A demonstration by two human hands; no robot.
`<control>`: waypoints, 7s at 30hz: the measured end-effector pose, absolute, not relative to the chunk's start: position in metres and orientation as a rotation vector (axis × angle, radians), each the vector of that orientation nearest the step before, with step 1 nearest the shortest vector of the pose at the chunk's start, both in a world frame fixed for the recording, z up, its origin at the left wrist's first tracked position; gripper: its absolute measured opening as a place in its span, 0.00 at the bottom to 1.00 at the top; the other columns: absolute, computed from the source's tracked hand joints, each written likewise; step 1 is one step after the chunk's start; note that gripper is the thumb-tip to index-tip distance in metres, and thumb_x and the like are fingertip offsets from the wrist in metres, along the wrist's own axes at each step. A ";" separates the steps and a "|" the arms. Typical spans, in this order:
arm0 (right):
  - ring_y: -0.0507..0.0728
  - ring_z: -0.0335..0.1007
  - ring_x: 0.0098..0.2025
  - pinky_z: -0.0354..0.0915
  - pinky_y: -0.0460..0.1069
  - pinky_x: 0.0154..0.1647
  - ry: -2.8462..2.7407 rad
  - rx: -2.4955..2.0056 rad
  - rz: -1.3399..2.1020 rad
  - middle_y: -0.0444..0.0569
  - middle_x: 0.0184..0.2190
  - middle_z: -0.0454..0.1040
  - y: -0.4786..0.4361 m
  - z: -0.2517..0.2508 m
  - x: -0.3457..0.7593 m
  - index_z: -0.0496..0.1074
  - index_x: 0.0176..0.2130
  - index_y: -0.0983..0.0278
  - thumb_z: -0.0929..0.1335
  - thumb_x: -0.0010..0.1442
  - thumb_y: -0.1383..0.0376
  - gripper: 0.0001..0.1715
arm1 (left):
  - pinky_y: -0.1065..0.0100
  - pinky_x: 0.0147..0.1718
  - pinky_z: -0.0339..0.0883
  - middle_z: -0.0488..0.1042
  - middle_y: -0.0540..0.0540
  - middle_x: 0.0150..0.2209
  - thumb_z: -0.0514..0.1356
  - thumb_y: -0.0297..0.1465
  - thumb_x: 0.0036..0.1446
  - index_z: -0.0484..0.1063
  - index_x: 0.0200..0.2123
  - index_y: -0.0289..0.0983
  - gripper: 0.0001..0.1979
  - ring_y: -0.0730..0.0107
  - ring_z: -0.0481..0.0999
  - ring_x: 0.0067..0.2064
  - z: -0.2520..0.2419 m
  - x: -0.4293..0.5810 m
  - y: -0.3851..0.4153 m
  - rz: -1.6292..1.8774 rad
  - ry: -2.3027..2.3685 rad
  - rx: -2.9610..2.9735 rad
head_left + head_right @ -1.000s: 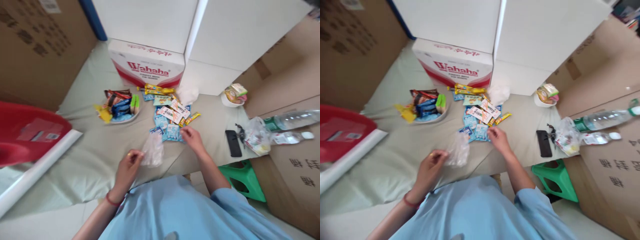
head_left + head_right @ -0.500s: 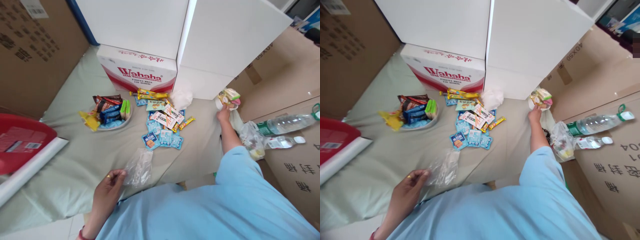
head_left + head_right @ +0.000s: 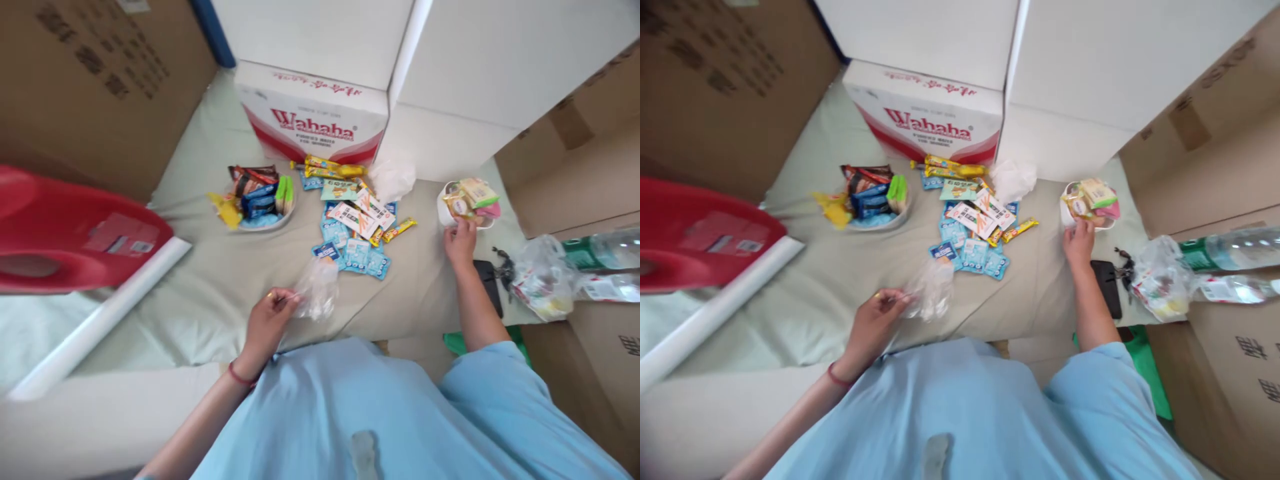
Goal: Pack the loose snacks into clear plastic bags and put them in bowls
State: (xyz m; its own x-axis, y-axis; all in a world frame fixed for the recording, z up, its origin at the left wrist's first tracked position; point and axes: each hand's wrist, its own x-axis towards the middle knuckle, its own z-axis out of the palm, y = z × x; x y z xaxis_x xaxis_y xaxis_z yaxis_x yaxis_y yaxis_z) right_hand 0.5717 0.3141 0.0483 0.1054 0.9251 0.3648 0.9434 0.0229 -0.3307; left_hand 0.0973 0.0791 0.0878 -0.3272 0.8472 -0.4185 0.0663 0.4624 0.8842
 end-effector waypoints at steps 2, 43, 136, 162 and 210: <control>0.59 0.71 0.42 0.71 0.59 0.51 -1.707 -1.808 0.047 0.68 0.59 0.64 0.307 0.058 0.545 0.70 0.56 0.69 0.66 0.59 0.64 0.27 | 0.59 0.50 0.74 0.81 0.43 0.44 0.71 0.52 0.47 0.70 0.31 0.40 0.24 0.58 0.83 0.46 0.085 0.103 0.081 1.083 1.624 0.736; 0.48 0.49 0.19 0.50 0.45 0.18 -1.147 -1.518 1.527 0.39 0.25 0.66 0.161 0.058 0.368 0.68 0.35 0.59 0.75 0.52 0.43 0.26 | 0.75 0.18 0.52 0.62 0.59 0.19 0.71 0.54 0.51 0.65 0.32 0.41 0.26 0.80 0.60 0.19 0.075 0.090 0.087 1.409 1.392 0.266; 0.68 0.47 0.78 0.51 0.64 0.76 -2.531 -1.201 0.628 0.64 0.76 0.55 0.119 0.038 0.244 0.52 0.76 0.72 0.65 0.70 0.63 0.42 | 0.52 0.52 0.70 0.76 0.36 0.44 0.58 0.37 0.67 0.76 0.39 0.37 0.11 0.48 0.74 0.51 0.076 0.082 0.100 0.546 2.306 1.603; 0.69 0.53 0.73 0.55 0.65 0.72 -2.669 -1.305 0.618 0.59 0.75 0.58 0.093 0.063 0.246 0.68 0.69 0.64 0.67 0.70 0.61 0.31 | 0.42 0.72 0.45 0.76 0.38 0.62 0.53 0.24 0.65 0.71 0.63 0.40 0.24 0.55 0.68 0.69 0.051 0.057 0.077 0.470 2.036 2.126; 0.64 0.76 0.49 0.66 0.50 0.42 -2.441 -2.158 0.382 0.62 0.53 0.79 0.353 0.113 0.356 0.72 0.60 0.67 0.72 0.63 0.49 0.34 | 0.30 0.72 0.35 0.55 0.32 0.76 0.48 0.43 0.72 0.61 0.73 0.39 0.31 0.45 0.55 0.76 0.050 0.057 0.062 0.404 2.271 1.871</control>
State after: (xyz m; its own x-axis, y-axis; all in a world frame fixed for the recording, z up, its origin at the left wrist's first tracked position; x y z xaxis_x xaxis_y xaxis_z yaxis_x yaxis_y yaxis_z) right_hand 0.3556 0.3526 0.1133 -0.1292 0.9581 -0.2555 0.9904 0.1117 -0.0818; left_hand 0.0572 0.0615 0.0501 -0.1974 0.9795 0.0391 0.9329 0.1755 0.3144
